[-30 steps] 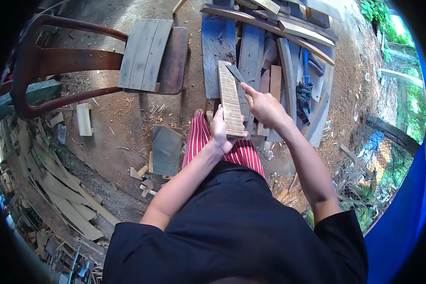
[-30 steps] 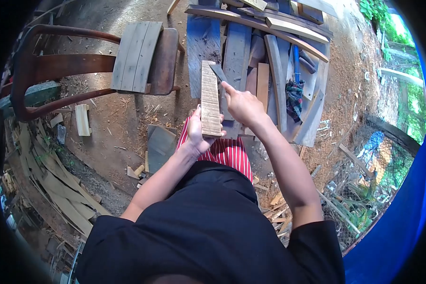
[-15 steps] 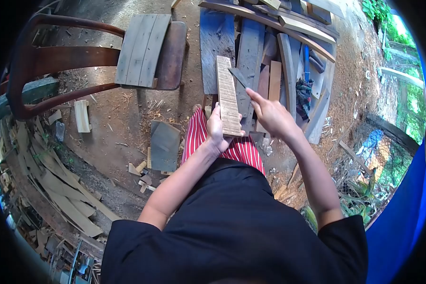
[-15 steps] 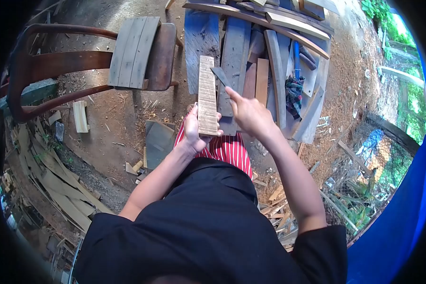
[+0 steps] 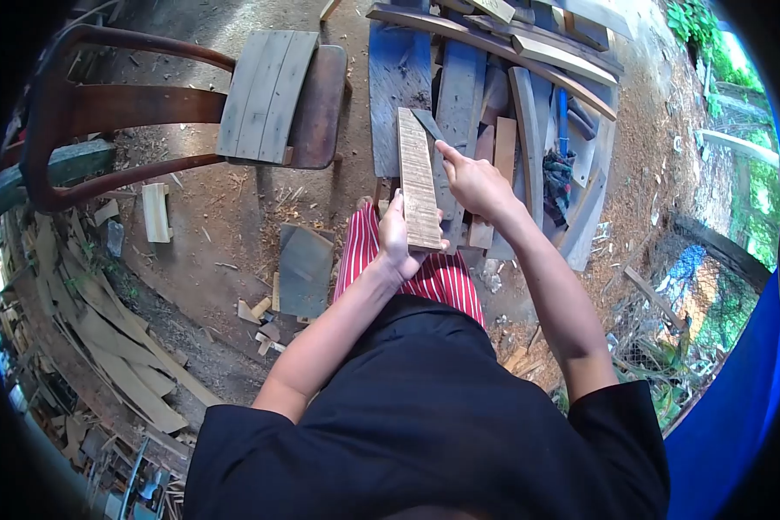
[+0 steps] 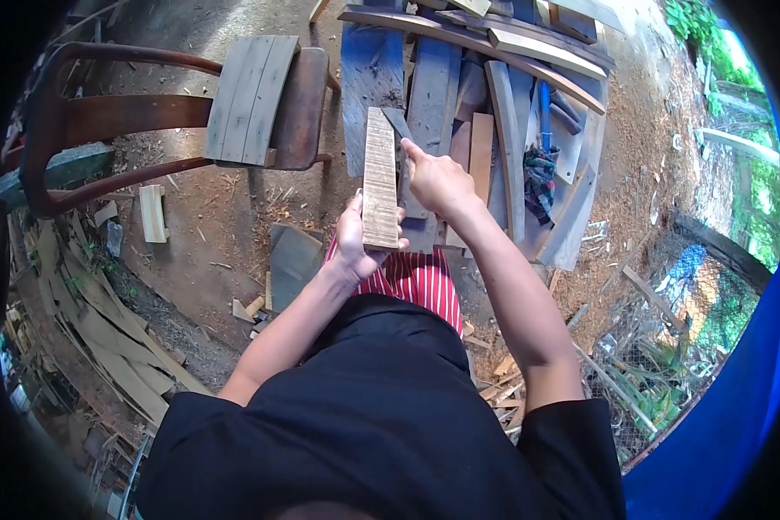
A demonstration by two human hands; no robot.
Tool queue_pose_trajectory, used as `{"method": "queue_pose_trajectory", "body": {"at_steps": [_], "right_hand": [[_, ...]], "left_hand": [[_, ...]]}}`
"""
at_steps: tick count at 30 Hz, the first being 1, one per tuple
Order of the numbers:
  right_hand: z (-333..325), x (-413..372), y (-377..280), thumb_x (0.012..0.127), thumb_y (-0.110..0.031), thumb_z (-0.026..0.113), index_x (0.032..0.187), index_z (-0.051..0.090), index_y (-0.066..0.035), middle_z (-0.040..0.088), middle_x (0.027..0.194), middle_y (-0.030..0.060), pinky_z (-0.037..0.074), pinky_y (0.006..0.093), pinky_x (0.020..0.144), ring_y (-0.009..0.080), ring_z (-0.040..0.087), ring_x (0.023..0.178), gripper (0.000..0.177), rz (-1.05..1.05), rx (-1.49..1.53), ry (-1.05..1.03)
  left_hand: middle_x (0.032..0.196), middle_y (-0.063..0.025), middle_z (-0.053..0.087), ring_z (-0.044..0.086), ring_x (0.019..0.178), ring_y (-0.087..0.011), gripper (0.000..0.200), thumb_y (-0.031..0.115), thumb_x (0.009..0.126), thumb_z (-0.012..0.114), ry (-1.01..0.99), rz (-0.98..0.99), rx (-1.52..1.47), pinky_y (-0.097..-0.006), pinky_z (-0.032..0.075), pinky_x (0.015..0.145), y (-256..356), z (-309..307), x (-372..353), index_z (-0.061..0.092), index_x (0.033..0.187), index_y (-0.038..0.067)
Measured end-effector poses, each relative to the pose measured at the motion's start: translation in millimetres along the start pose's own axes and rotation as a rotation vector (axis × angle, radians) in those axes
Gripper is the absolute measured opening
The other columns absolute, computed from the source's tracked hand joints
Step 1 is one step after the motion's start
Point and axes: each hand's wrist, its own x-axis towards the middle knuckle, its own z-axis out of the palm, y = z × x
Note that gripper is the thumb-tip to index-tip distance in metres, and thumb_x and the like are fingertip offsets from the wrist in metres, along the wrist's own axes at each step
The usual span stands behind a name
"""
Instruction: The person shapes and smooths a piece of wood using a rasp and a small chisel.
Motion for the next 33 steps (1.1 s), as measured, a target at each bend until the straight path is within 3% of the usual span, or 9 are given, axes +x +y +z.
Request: {"method": "queue_pose_trajectory", "body": {"at_steps": [1,4,12,17,19,20,22,26,33], "right_hand": [[-19.1,-15.0,-14.6,0.100,-0.032,0.035,0.145,0.037,-0.027,0.066,0.095,0.0266,0.050,0.0522,0.083,0.0427,0.065,0.087,0.045,0.118,0.091,-0.117],[-22.0,-48.6,-8.2,0.100,-0.032,0.035,0.145,0.038,-0.028,0.066,0.098,0.0278,0.050,0.0521,0.084,0.0421,0.064,0.092,0.045,0.026,-0.073,-0.110],[-15.6,-12.7,-2.9,0.098,-0.031,0.037,0.142,0.041,-0.027,0.066,0.100,0.0259,0.052,0.0512,0.080,0.0410,0.066,0.090,0.044,0.026,0.010,-0.071],[-22.6,-70.2,-4.8,0.099,-0.033,0.037,0.143,0.040,-0.029,0.067,0.088,0.0258,0.051,0.0550,0.077,0.0438,0.066,0.084,0.044,-0.002,-0.054,-0.088],[-32.0,-53.0,-0.7,0.101,-0.031,0.037,0.146,0.034,-0.026,0.066,0.077,0.0262,0.054,0.0491,0.073,0.0386,0.066,0.060,0.046,-0.057,0.085,-0.154],[-35.2,-54.6,-0.2,0.101,-0.031,0.037,0.146,0.034,-0.026,0.066,0.077,0.0262,0.054,0.0491,0.073,0.0386,0.066,0.060,0.046,-0.055,0.088,-0.146],[-49.9,-65.6,-11.5,0.101,-0.031,0.036,0.146,0.034,-0.027,0.067,0.077,0.0247,0.055,0.0472,0.071,0.0365,0.064,0.053,0.045,0.133,0.172,-0.262],[-0.7,-85.0,-2.9,0.099,-0.034,0.038,0.144,0.037,-0.031,0.066,0.087,0.0292,0.052,0.0509,0.080,0.0406,0.066,0.087,0.045,0.006,0.011,-0.023],[10.8,-23.7,1.8,0.097,-0.035,0.037,0.140,0.044,-0.026,0.067,0.095,0.0259,0.052,0.0510,0.080,0.0413,0.066,0.090,0.045,-0.003,0.138,0.040]], "left_hand": [[0.084,-0.0115,0.061,0.058,0.061,-0.0212,0.046,0.046,0.101,0.025,0.048,0.004,0.017,-0.0423,0.052,0.057,0.1,2.6,-0.7,0.052,0.111,0.011],[0.085,-0.0117,0.061,0.059,0.061,-0.0211,0.047,0.047,0.101,0.025,0.030,0.002,0.005,-0.0423,0.052,0.057,-0.5,-0.3,-0.7,0.052,0.111,0.010],[0.087,-0.0114,0.061,0.058,0.063,-0.0210,0.048,0.046,0.101,0.022,0.037,-0.009,0.027,-0.0420,0.052,0.058,-1.6,-1.0,0.9,0.052,0.111,0.010],[0.087,-0.0103,0.060,0.059,0.063,-0.0204,0.052,0.050,0.101,0.020,0.033,-0.011,0.014,-0.0424,0.054,0.056,-5.8,-8.3,3.2,0.051,0.114,0.011],[0.086,-0.0113,0.061,0.059,0.063,-0.0203,0.052,0.050,0.101,0.019,0.020,-0.001,0.040,-0.0414,0.053,0.057,-6.6,-11.2,6.9,0.051,0.113,0.011],[0.086,-0.0113,0.061,0.059,0.063,-0.0203,0.052,0.050,0.101,0.019,0.015,-0.001,0.048,-0.0414,0.053,0.057,-6.1,-13.5,7.7,0.051,0.113,0.011],[0.085,-0.0105,0.061,0.059,0.063,-0.0202,0.052,0.050,0.101,0.019,-0.025,0.026,0.060,-0.0413,0.053,0.057,-7.3,-15.6,7.7,0.052,0.112,0.012],[0.085,-0.0103,0.060,0.059,0.064,-0.0202,0.051,0.050,0.101,0.019,-0.018,0.020,0.075,-0.0421,0.053,0.059,-3.1,-11.0,6.4,0.051,0.112,0.012],[0.087,-0.0105,0.059,0.058,0.064,-0.0208,0.053,0.051,0.101,0.018,-0.044,0.016,0.063,-0.0426,0.051,0.058,0.1,-8.8,8.6,0.050,0.113,0.011]]}}
